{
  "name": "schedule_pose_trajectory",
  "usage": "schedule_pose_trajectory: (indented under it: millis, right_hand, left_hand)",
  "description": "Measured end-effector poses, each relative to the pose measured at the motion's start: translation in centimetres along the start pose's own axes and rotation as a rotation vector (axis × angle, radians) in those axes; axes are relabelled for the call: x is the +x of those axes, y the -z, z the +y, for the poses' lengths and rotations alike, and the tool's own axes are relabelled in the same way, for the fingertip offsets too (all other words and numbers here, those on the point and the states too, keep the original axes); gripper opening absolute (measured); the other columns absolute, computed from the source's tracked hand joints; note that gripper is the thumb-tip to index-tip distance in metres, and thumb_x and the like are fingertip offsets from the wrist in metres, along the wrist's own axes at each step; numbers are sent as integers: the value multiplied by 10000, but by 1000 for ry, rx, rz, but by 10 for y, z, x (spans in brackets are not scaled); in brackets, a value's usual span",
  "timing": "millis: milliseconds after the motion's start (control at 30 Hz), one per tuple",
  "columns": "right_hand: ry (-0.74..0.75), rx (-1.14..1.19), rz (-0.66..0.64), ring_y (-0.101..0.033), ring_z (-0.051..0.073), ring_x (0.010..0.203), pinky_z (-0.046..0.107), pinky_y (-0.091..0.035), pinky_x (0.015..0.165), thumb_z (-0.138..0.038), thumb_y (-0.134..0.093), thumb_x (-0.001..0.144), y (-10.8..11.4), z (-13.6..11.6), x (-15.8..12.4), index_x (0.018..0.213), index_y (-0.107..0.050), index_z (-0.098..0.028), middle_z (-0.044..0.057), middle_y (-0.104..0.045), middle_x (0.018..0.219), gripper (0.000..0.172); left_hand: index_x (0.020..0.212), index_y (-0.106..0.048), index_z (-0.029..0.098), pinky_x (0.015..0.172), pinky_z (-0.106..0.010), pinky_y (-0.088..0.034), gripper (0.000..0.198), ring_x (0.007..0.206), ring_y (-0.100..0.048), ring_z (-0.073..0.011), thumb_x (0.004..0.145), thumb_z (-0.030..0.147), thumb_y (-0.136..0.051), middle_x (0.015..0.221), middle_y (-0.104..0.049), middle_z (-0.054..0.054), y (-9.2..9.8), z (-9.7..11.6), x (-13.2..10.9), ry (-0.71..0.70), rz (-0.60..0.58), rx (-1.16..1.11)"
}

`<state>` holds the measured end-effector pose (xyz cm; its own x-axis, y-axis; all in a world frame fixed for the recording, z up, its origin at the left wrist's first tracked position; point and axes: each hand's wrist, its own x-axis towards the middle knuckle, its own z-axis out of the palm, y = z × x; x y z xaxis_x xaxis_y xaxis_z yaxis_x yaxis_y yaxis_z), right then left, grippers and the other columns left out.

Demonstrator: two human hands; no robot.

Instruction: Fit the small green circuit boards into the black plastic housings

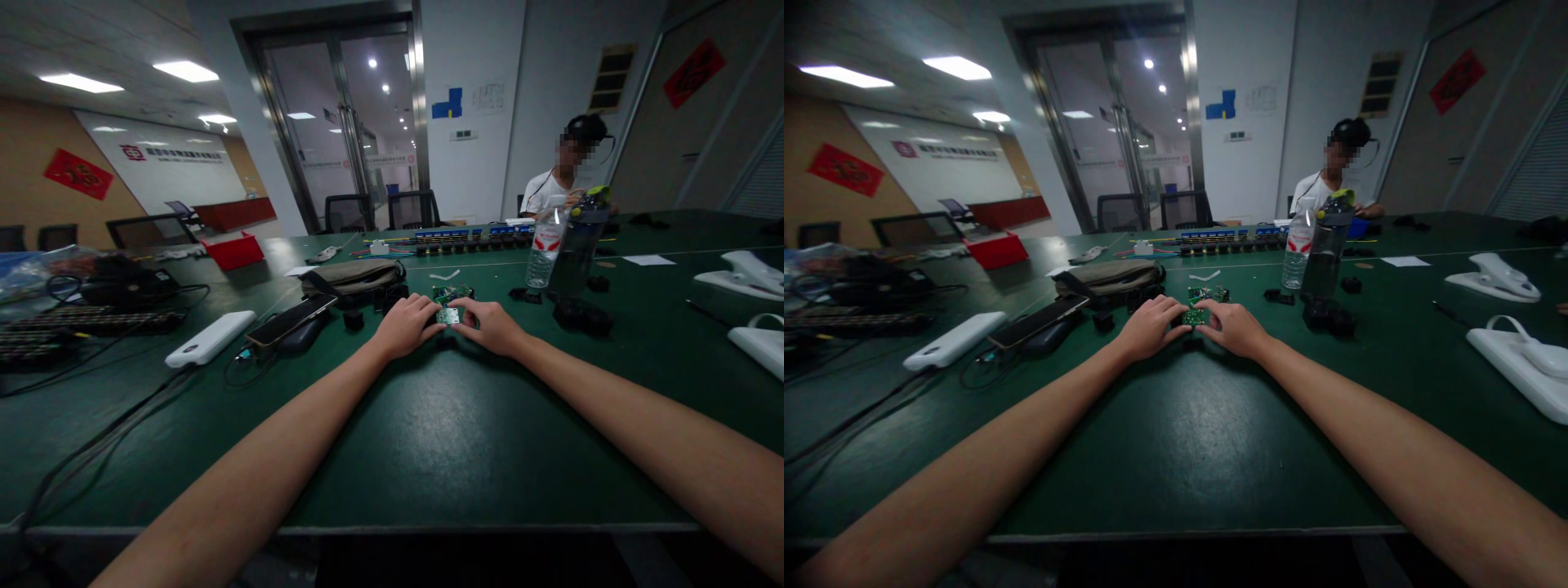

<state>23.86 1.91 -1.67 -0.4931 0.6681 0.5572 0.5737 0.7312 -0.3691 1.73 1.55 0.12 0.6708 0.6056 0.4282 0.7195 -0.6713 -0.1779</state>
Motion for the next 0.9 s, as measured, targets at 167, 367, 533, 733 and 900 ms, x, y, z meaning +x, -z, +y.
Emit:
schedule_pose_trajectory:
  millis: [167, 367, 533, 733, 900]
  right_hand:
    - [6, -36, 28, -554, 133, 591, 238, -405, 628, -267, -699, 827, -1, 3, 0, 1148, -669, -179, -19, -630, 677, 334]
    - [9, -55, 44, -555, 129, 584, 233, -401, 621, -248, -714, 822, 0, 1, 1, 1126, -685, -164, -15, -637, 672, 317]
    - [10, -59, 56, -557, 128, 576, 231, -401, 615, -243, -718, 822, -1, 1, 0, 1118, -683, -165, -17, -637, 665, 307]
    - [9, -57, 66, -560, 127, 575, 230, -404, 619, -259, -724, 819, -2, 4, 0, 1106, -675, -186, -28, -628, 652, 300]
    - [3, -63, 69, -551, 125, 567, 231, -404, 617, -257, -727, 805, -3, 5, 0, 1106, -664, -190, -34, -625, 653, 314]
  left_hand:
    - [1179, -600, 159, 837, -364, -440, 420, 999, -556, -245, 1001, 490, -413, 1080, -656, -104, 1, 1, 1, -11, 2, -7]
    - [1195, -592, 162, 836, -365, -446, 422, 997, -562, -246, 998, 493, -421, 1063, -653, -104, 2, 1, 1, -10, 23, -21]
    - [1180, -592, 168, 839, -369, -453, 405, 999, -566, -248, 977, 497, -471, 1050, -652, -101, 2, 0, 0, 8, 38, -32]
    - [1169, -601, 161, 843, -375, -459, 383, 993, -573, -252, 965, 473, -510, 1054, -651, -101, 1, -2, 0, 20, 32, -22]
    - [1184, -596, 171, 848, -376, -466, 385, 1004, -582, -249, 971, 478, -499, 1063, -654, -98, 1, -2, 0, 23, 31, -10]
